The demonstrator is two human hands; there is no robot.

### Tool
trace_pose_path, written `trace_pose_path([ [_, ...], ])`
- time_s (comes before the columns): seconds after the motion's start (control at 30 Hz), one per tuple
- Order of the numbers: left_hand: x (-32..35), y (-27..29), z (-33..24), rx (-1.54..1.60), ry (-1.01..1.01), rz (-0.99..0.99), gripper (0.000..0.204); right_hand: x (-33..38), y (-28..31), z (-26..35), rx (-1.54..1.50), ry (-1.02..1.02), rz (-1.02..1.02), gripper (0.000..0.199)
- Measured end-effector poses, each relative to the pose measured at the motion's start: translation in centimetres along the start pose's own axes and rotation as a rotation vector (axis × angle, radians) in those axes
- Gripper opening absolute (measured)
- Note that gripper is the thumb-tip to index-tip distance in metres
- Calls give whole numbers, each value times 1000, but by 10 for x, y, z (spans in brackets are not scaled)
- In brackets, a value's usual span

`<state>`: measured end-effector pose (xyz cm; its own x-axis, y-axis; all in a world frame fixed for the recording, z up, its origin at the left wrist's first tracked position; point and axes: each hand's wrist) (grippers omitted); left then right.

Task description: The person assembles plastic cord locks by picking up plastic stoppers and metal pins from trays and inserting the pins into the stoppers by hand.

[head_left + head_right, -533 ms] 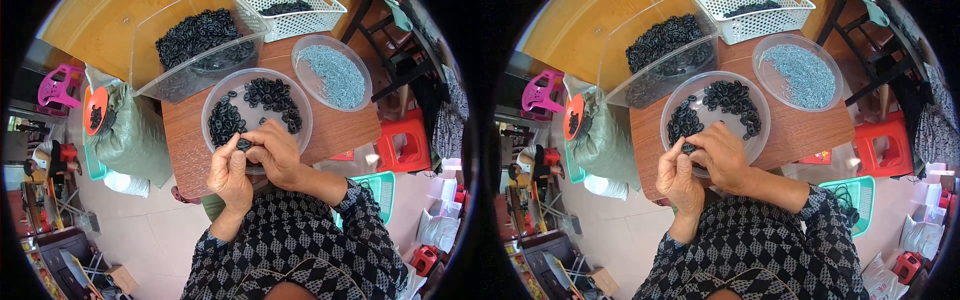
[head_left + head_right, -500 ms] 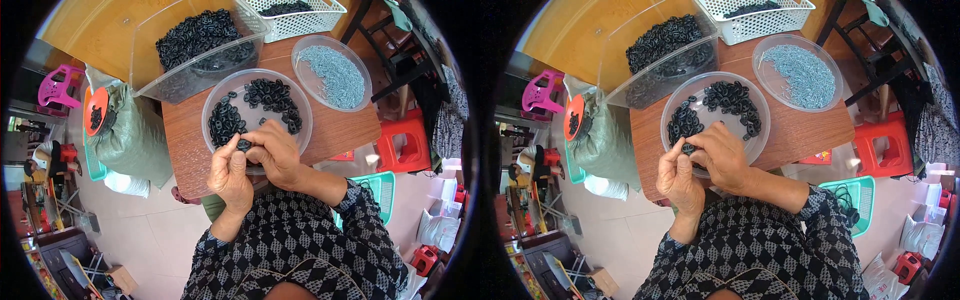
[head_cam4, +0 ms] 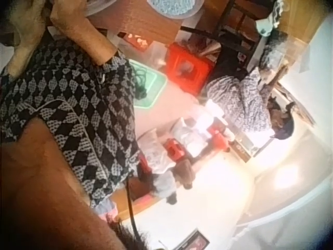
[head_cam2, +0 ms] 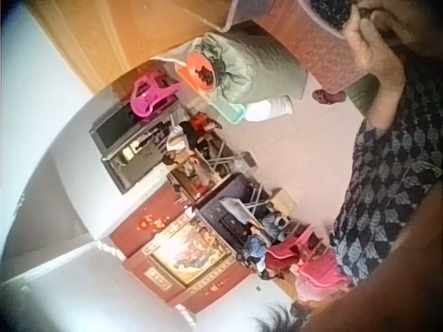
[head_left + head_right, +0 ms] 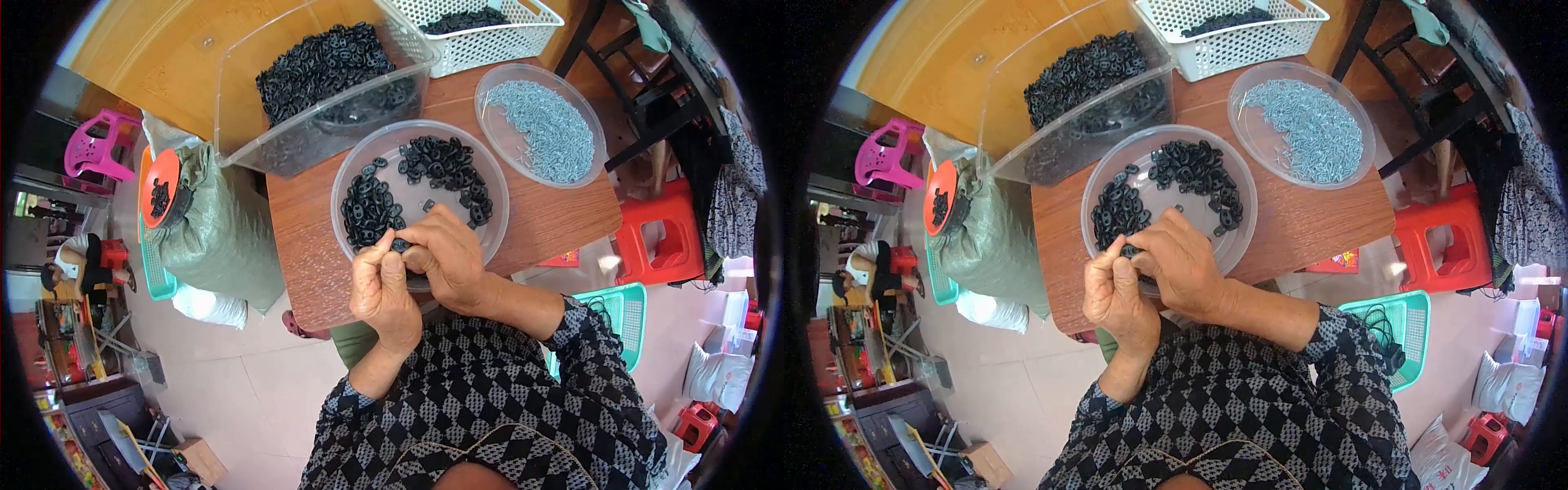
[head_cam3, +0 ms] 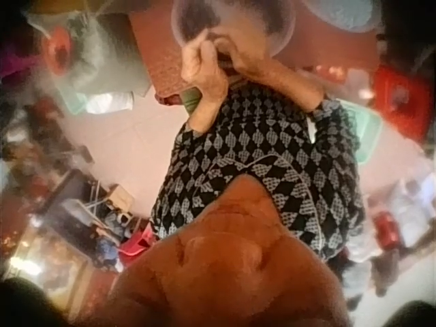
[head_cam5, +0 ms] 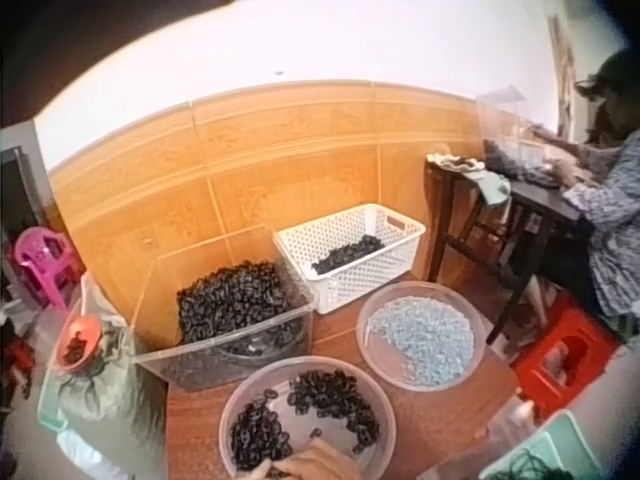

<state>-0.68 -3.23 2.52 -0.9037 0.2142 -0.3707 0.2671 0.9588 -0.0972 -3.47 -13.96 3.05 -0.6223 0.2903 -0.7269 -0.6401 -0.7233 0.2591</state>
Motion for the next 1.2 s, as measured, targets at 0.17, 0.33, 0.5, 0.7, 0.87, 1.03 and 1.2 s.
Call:
trace_pose_path([
  [0.17,-3,-2,-12,-147,104,122,25,0,12,-2,31,-51,-2,22],
  [0.33,-5,-6,-24,1,240,270,29,-14,38,-2,45,-107,16,17],
  [0.5,-7,-2,-18,59,340,261,32,-69,70,-48,39,-374,-80,17],
  [0.7,-15,1,-20,3,314,225,26,-184,140,-160,656,-192,-249,27],
  [0.87,-20,8,-8,-21,330,194,24,-154,112,-133,497,-270,20,21],
  [1.03,-25,8,-5,-38,337,230,22,-58,75,-90,240,-94,402,12],
  [1.2,-27,4,-7,-18,345,219,21,-32,45,-77,403,122,598,18],
])
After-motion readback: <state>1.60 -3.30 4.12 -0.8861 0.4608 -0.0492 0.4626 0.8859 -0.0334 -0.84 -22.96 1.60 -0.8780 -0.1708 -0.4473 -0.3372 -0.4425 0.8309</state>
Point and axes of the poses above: each hand's wrist, its own x-axis away from the middle knuckle, its own y-axis out of the back of the hand, z = x × y, and after that the axes turned 1 degree about -y, right-handed
